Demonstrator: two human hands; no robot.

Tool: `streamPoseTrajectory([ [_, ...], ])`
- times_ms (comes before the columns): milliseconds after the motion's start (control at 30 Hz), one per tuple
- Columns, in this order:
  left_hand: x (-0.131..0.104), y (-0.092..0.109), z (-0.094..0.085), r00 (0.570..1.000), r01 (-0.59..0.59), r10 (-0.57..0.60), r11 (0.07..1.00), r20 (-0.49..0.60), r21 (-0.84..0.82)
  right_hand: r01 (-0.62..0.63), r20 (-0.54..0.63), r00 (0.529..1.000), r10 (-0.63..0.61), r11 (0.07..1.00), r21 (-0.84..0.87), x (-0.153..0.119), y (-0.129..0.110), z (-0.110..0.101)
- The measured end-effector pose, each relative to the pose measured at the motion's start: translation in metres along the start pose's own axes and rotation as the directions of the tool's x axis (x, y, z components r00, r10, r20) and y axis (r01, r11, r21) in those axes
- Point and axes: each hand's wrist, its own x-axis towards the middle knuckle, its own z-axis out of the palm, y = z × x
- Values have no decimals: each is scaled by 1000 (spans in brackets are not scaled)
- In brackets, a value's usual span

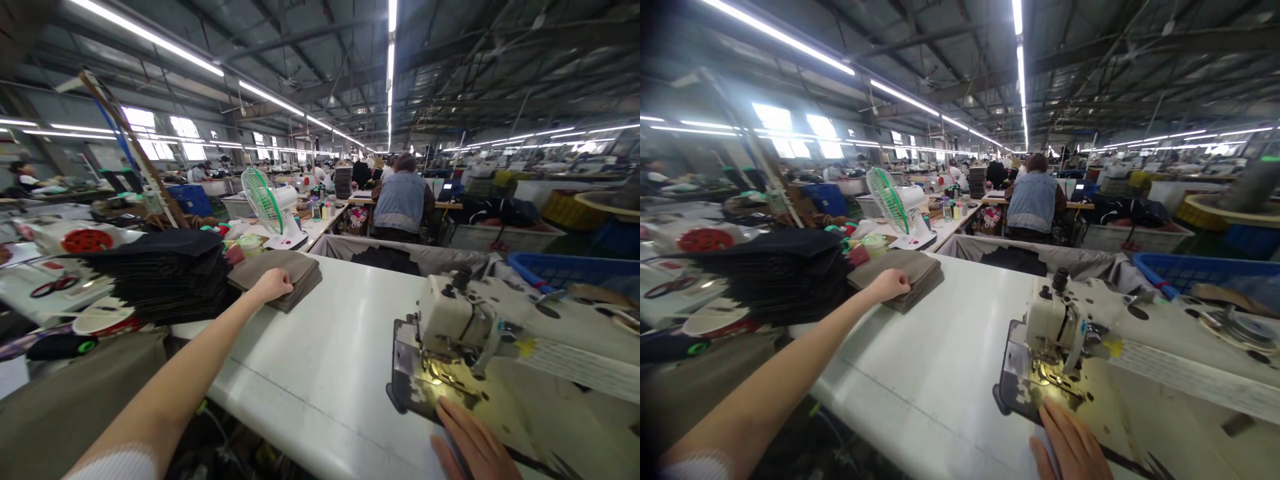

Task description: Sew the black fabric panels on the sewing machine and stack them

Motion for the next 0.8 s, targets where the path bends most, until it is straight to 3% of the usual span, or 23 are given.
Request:
streamPoseTrajectory([
  [133, 2, -16, -7, 997, 35, -48, 980, -63, -196, -29, 31, 999, 28, 999, 40, -5, 0, 1],
  [267, 0, -19, -20, 980, -27, -36, 950, -195, -310, -83, 31, 996, 81, 993, 84, -2, -3, -3],
  [400, -20, 11, -25, 950, -229, 142, 922, -277, -314, -132, 27, 991, 130, 986, 106, 10, -11, -11],
  [500, -60, 54, 0, 900, -434, 391, 841, -190, -323, -199, 32, 980, 197, 973, 114, 30, -30, -26],
  [567, -99, 84, 30, 825, -546, 559, 752, -82, -369, -238, 50, 971, 233, 960, 148, 48, -46, -40],
  [633, -141, 108, 62, 621, -686, 784, 558, 25, -467, -169, 131, 981, 143, 961, 220, 64, -59, -53],
  [667, -161, 117, 76, 533, -710, 841, 503, 90, -493, -116, 196, 978, 65, 958, 262, 70, -63, -58],
  [733, -193, 127, 96, 451, -747, 882, 455, 134, -484, -102, 343, 939, -17, 940, 326, 75, -66, -67],
  [800, -212, 128, 103, 400, -774, 904, 423, 153, -471, -174, 461, 888, -8, 920, 351, 68, -63, -75],
])
